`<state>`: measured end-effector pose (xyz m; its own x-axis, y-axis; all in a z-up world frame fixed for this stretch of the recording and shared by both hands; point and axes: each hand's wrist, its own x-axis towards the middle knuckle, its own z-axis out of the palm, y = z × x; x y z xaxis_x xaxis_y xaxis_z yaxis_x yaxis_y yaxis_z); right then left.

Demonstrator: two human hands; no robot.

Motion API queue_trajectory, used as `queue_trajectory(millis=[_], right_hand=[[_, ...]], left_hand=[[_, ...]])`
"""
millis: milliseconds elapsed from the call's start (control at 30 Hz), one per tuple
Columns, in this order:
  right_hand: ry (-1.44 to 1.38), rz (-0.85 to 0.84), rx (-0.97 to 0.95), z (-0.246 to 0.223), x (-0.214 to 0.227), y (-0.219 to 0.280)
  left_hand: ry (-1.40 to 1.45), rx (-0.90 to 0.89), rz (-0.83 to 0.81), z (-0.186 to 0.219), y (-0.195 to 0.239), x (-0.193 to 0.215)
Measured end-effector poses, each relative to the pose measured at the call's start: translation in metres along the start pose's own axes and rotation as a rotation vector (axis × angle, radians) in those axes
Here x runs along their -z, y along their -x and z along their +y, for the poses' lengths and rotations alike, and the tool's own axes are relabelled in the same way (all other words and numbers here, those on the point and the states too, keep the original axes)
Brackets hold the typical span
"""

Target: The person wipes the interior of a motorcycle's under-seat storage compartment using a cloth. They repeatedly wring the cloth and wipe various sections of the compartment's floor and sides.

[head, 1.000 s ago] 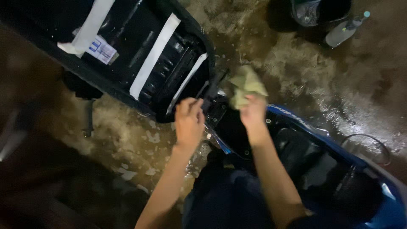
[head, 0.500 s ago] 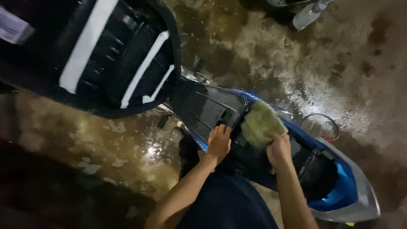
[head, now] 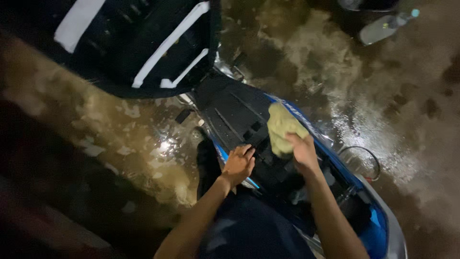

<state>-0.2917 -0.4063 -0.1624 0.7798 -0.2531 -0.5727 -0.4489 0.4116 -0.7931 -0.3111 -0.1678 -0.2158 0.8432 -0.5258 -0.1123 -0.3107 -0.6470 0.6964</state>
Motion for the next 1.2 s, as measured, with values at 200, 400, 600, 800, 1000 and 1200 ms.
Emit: queue_trajectory(millis=[200, 400, 600, 800, 1000, 1200], right_hand=[[0.971, -0.114, 0.796, 0.023, -0.103, -0.105], [1.53, -0.364, 0.477, 0.08, -0.207, -0.109], [1.806, -0.753, 1.18, 0.07, -0.12, -0.055], [1.372, -0.652, 0.099, -0.007, -0.106, -0.088], [1.138, -0.675, 0.973, -0.001, -0.188, -0.139], [1.768, -0.965, 0.822, 0.073, -0.183, -0.083]], left_hand=[[0.11, 0.194, 0.189, 0.009, 0.019, 0.025], [0.094, 0.334, 0.392, -0.019, 0.02, 0.066], [0.109, 0.349, 0.377, -0.031, -0.012, 0.079], [0.112, 0.257, 0.239, -0.011, -0.036, 0.056], [0.138, 0.484, 0.721, -0.028, -0.035, 0.062], [0.237, 0.609, 0.774, -0.03, -0.003, 0.06]])
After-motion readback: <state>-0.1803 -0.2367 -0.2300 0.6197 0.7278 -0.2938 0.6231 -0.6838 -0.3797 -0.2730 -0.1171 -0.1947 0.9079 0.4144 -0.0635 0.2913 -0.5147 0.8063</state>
